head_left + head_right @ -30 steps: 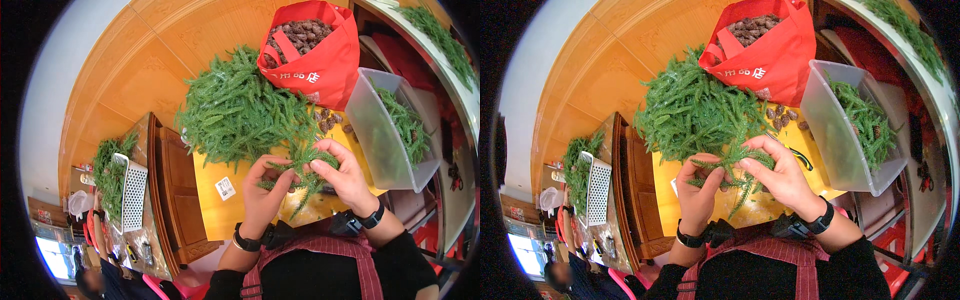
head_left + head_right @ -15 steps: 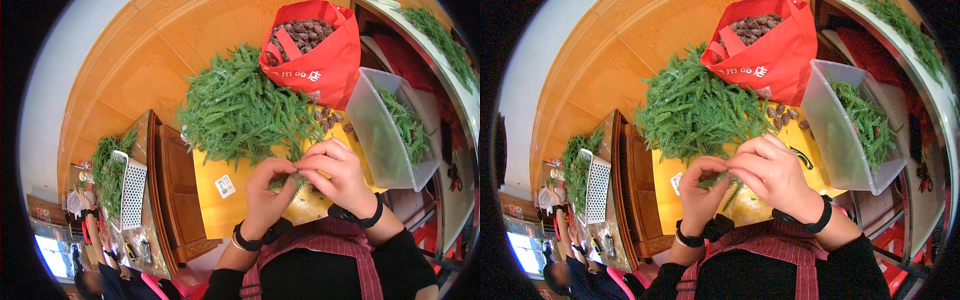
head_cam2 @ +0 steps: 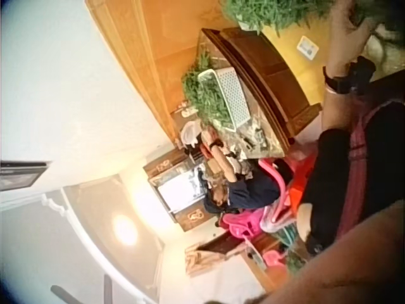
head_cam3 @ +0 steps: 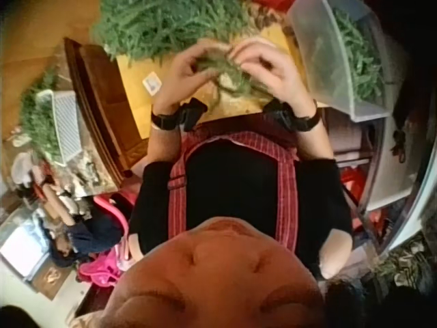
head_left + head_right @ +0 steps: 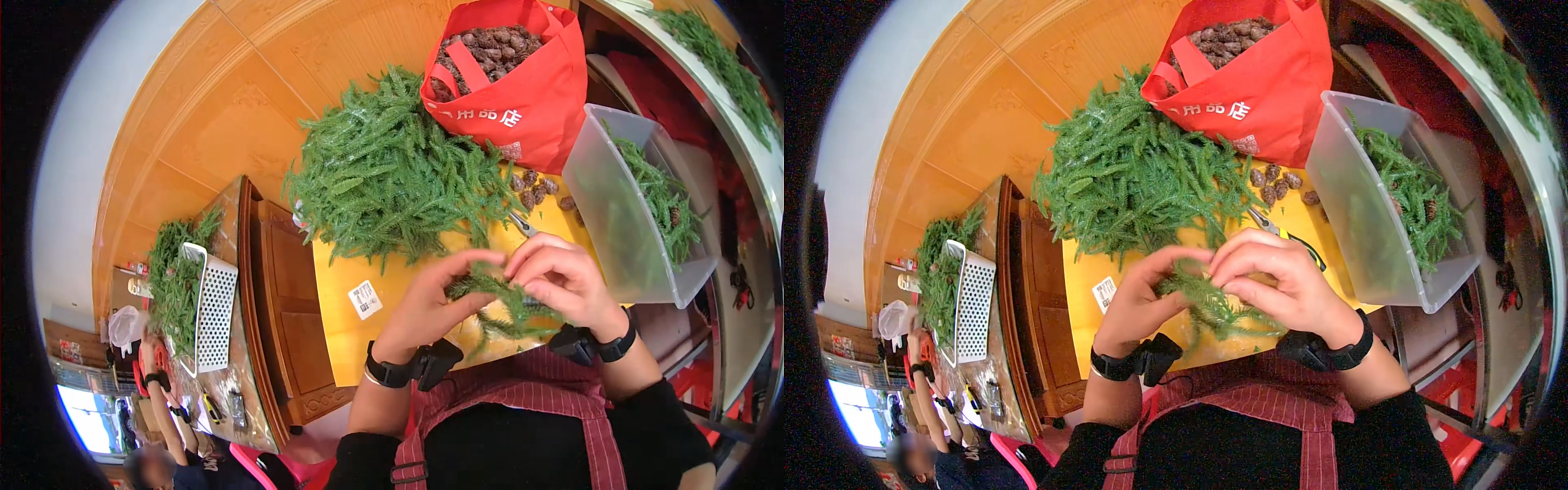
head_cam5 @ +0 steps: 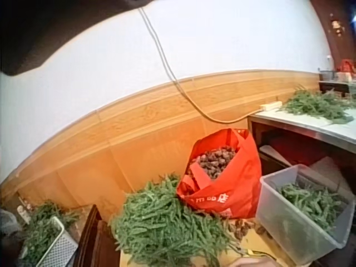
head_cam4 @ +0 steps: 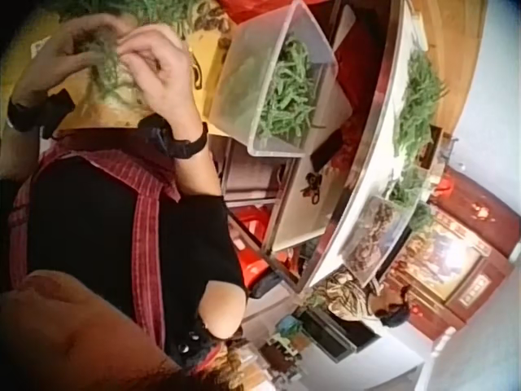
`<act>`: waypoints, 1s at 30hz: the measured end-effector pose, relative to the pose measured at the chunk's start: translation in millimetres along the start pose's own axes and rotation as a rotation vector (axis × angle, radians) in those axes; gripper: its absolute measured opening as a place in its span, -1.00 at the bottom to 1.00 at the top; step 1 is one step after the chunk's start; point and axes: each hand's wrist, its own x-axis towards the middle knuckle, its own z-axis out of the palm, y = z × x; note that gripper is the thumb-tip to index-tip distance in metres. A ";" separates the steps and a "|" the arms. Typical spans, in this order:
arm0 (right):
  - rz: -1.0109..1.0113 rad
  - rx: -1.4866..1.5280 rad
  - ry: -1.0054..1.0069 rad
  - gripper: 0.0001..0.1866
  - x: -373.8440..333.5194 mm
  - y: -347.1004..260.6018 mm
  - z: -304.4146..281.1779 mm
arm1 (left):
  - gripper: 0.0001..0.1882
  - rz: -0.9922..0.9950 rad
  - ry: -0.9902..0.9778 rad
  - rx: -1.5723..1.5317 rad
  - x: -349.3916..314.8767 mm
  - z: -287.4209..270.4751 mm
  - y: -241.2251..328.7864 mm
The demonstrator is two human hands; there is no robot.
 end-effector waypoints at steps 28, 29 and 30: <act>0.595 -0.525 0.244 -0.75 -38.9 22.0 -23.4 | -0.70 0.326 0.632 0.545 -13.7 6.0 -10.5; 0.596 -0.526 0.243 -0.75 -37.9 10.3 -21.2 | -0.70 0.325 0.633 0.544 -12.0 7.1 -9.1; 0.615 -0.240 0.256 -0.75 -38.9 0.8 -18.9 | -0.68 0.321 0.648 0.602 -10.2 9.1 -6.5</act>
